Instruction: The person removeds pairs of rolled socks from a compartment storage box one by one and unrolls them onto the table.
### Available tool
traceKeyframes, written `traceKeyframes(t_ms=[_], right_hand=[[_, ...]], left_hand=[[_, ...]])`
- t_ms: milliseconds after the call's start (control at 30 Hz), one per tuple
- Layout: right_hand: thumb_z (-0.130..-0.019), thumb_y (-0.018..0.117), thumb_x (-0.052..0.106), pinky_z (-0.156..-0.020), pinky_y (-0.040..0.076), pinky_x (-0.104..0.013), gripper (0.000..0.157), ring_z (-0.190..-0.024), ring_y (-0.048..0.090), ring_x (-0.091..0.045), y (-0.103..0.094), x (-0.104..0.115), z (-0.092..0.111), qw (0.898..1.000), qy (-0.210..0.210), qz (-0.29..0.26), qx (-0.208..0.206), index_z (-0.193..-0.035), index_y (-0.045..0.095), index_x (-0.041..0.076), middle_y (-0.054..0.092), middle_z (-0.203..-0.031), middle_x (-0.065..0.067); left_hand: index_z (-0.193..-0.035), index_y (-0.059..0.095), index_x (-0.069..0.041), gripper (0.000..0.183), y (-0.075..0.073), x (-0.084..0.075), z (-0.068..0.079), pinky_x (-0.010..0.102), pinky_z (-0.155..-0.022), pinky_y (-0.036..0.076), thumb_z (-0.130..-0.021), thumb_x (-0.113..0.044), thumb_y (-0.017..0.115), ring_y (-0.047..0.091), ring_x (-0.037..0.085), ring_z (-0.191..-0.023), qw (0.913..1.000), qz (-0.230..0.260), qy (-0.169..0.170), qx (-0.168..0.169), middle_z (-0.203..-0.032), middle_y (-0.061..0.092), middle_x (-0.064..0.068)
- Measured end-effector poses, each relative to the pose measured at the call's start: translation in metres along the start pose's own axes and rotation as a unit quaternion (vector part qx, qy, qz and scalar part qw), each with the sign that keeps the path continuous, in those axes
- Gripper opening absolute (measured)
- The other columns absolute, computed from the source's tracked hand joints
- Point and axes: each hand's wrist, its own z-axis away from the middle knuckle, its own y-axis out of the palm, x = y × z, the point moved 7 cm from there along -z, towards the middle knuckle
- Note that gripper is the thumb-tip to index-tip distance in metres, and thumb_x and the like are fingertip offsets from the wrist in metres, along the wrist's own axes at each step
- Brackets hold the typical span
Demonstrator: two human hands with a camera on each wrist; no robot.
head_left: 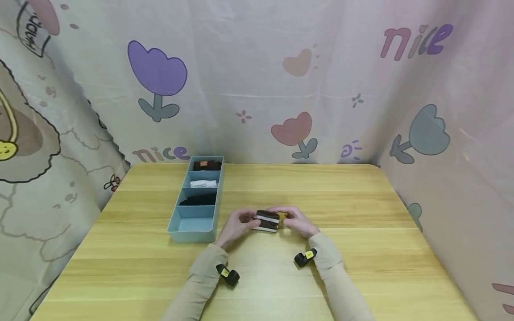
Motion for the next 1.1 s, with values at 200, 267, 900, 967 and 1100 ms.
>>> traceKeyframes(t_ms=[200, 267, 900, 967, 1100], right_hand=[[-0.084, 0.060, -0.006, -0.113, 0.036, -0.041, 0.049, -0.127, 0.052, -0.003, 0.000, -0.001, 0.001, 1.000, -0.006, -0.006, 0.001, -0.133, 0.058, -0.006, 0.054, -0.142, -0.028], [-0.085, 0.061, -0.008, -0.114, 0.037, -0.041, 0.047, -0.125, 0.052, -0.002, -0.001, -0.002, 0.000, 1.000, -0.006, -0.006, -0.018, -0.131, 0.059, -0.007, 0.055, -0.141, -0.027], [-0.093, 0.066, 0.000, -0.061, 0.045, -0.017, 0.033, -0.064, 0.052, -0.002, -0.007, 0.003, -0.001, 0.988, 0.010, 0.065, -0.143, -0.125, 0.062, -0.008, 0.062, -0.084, -0.021], [-0.093, 0.066, 0.000, -0.058, 0.043, -0.017, 0.033, -0.060, 0.048, -0.001, -0.007, 0.003, -0.001, 0.986, 0.011, 0.074, -0.149, -0.125, 0.061, -0.009, 0.057, -0.074, -0.017], [-0.092, 0.068, 0.002, -0.052, 0.035, -0.017, 0.034, -0.053, 0.037, 0.001, -0.010, -0.002, -0.002, 0.981, 0.015, 0.108, -0.162, -0.124, 0.063, -0.007, 0.044, -0.063, -0.010]], left_hand=[[-0.107, 0.070, 0.009, 0.026, 0.000, 0.004, 0.000, 0.020, -0.075, 0.050, -0.085, -0.002, 0.076, 0.062, 0.008, -0.083, 0.9993, 0.026, 0.002, 0.027, -0.103, 0.072, 0.025], [-0.107, 0.070, 0.010, 0.026, -0.001, 0.004, 0.001, 0.020, -0.076, 0.050, -0.085, -0.002, 0.076, 0.063, 0.008, -0.085, 0.9991, 0.021, 0.007, 0.036, -0.104, 0.072, 0.026], [-0.105, 0.076, 0.004, 0.022, -0.001, 0.007, 0.006, 0.019, -0.089, 0.050, -0.092, 0.007, 0.059, 0.065, 0.012, -0.102, 0.9931, -0.026, 0.028, 0.111, -0.113, 0.074, 0.021], [-0.104, 0.076, 0.004, 0.021, 0.001, 0.007, 0.005, 0.018, -0.088, 0.051, -0.094, 0.006, 0.058, 0.066, 0.012, -0.102, 0.9923, -0.025, 0.022, 0.119, -0.113, 0.074, 0.020], [-0.106, 0.076, 0.000, 0.019, 0.004, 0.007, 0.006, 0.019, -0.090, 0.051, -0.095, -0.002, 0.062, 0.069, 0.012, -0.101, 0.9910, -0.050, 0.020, 0.122, -0.112, 0.076, 0.017]])
